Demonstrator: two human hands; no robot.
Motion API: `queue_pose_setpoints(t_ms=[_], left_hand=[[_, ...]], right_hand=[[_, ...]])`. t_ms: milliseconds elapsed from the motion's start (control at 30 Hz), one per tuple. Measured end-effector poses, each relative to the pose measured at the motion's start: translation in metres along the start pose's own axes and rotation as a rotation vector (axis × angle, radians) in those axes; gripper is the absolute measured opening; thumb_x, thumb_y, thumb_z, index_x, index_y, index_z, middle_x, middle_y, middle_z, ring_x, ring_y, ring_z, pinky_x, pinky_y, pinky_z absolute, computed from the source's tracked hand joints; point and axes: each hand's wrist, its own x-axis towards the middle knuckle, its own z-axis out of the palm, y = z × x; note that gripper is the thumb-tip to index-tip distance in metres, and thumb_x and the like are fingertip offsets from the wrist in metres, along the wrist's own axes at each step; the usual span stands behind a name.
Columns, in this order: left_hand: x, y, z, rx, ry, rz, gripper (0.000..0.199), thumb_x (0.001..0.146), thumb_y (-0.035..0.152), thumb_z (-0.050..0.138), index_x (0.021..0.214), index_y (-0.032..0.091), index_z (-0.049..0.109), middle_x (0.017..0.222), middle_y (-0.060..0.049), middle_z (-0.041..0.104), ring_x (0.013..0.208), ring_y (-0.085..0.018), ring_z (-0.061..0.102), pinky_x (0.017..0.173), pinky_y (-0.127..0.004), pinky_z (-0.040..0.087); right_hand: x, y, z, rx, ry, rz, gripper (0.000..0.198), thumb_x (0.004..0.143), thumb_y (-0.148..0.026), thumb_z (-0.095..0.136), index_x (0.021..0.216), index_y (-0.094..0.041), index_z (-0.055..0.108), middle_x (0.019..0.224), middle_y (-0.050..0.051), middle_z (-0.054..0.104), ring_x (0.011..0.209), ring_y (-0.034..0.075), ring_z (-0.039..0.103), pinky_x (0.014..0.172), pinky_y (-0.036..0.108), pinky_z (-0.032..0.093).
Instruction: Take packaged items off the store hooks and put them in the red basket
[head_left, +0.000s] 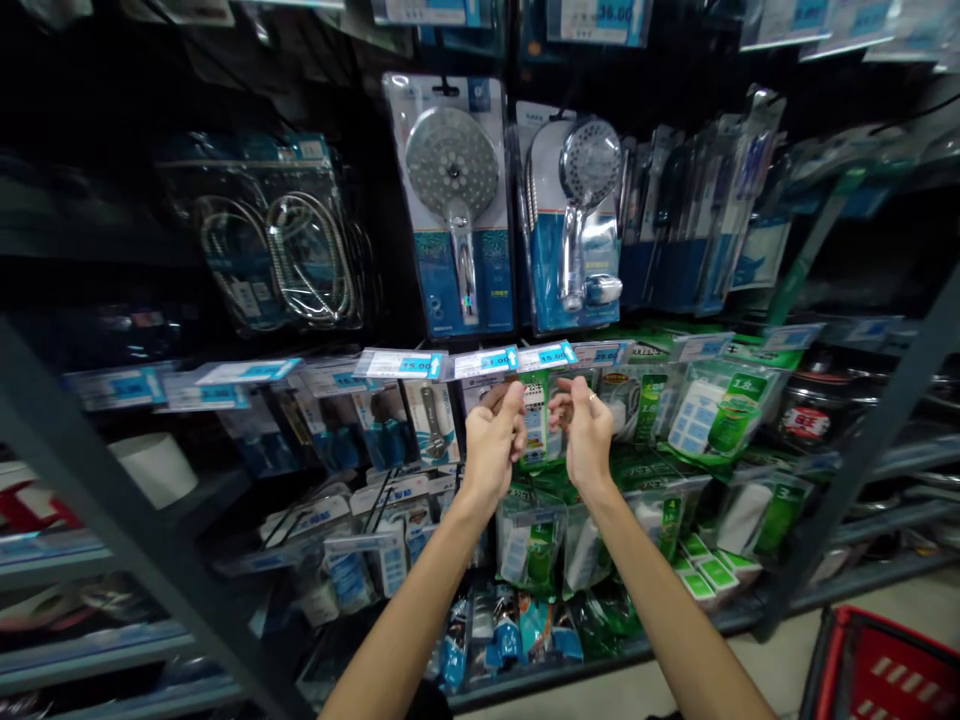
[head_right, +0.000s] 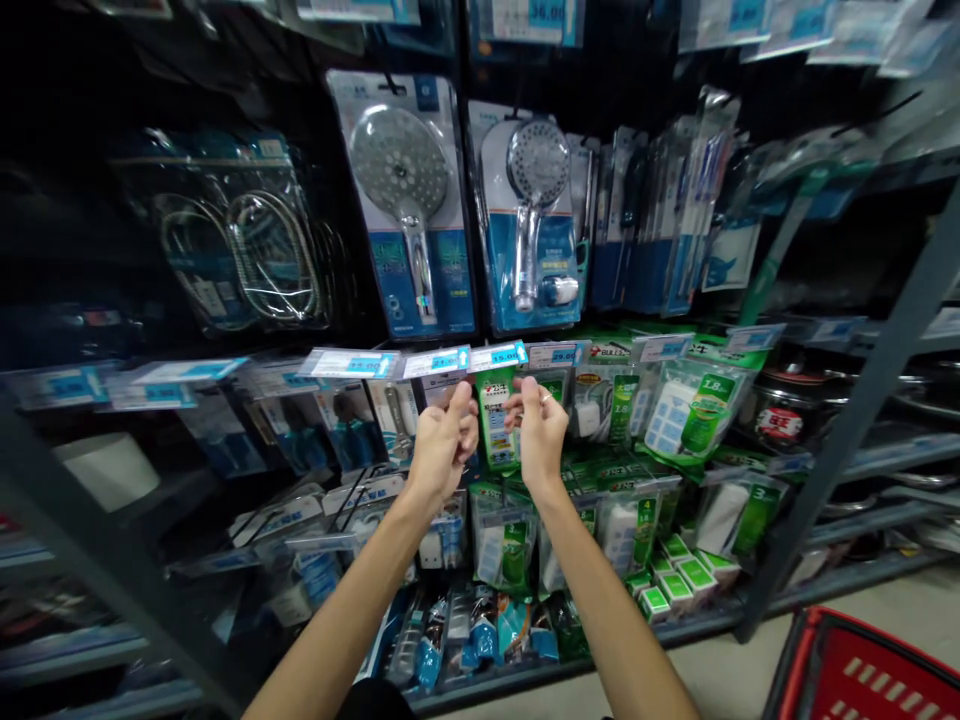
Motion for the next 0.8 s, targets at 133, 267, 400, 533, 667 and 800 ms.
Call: queue_pose_setpoints(t_ms=[133,267,400,533,667,800], left_hand=[[0.007,0.012,0.029,-0.19,0.074,0.014,0.051,0.07,0.058,0.082,0.084,0.019,0.052,0.051,0.012,0.041,0.035,-0.002,0.03,0.034,-0.017,0.016],[0.006,0.001,0.038,-0.219,0.181,0.097,0.05,0.072,0.055,0.081,0.09,0.019,0.05,0.054,0.012,0.044,0.035,-0.002,0.032,0.035,-0.017,0.019],[0.006,-0.011,0.029,-0.111,0.194,0.196,0.047,0.075,0.052,0.079,0.091,0.016,0.055,0.062,0.009,0.053,0.038,-0.002,0.037,0.036,-0.016,0.026],[0.01,-0.015,0.02,-0.07,0.186,0.209,0.046,0.075,0.05,0.079,0.094,0.014,0.059,0.065,0.007,0.055,0.037,-0.002,0.037,0.035,-0.016,0.025],[0.016,-0.017,0.014,-0.063,0.242,0.205,0.042,0.075,0.047,0.078,0.093,0.013,0.062,0.069,0.005,0.057,0.038,-0.002,0.038,0.035,-0.017,0.024],[0.022,-0.016,0.011,-0.037,0.26,0.181,0.042,0.074,0.047,0.079,0.089,0.012,0.063,0.065,0.005,0.056,0.037,-0.003,0.037,0.034,-0.017,0.024]], right_hand=[[0.01,-0.019,0.029,0.12,0.056,0.009,0.045,0.079,-0.062,0.072,0.079,-0.02,0.056,0.067,-0.003,0.06,0.05,0.009,0.049,0.046,0.022,0.039],[0.01,-0.017,0.033,0.149,0.086,0.014,0.041,0.076,-0.054,0.076,0.079,-0.021,0.052,0.065,-0.005,0.057,0.05,0.01,0.05,0.045,0.022,0.041],[0.008,-0.011,0.022,0.165,-0.001,0.02,0.039,0.075,-0.051,0.078,0.083,-0.021,0.054,0.069,-0.005,0.059,0.052,0.009,0.051,0.043,0.021,0.041],[0.011,-0.009,0.017,0.206,-0.058,0.037,0.041,0.073,-0.049,0.081,0.084,-0.02,0.055,0.072,-0.003,0.062,0.057,0.009,0.052,0.041,0.017,0.041],[0.015,-0.007,0.016,0.232,-0.087,0.084,0.046,0.069,-0.05,0.085,0.084,-0.02,0.055,0.074,-0.003,0.063,0.061,0.009,0.054,0.042,0.015,0.041],[0.02,-0.004,0.014,0.19,-0.097,0.089,0.046,0.068,-0.052,0.085,0.084,-0.02,0.056,0.076,-0.002,0.064,0.061,0.009,0.055,0.041,0.016,0.041]])
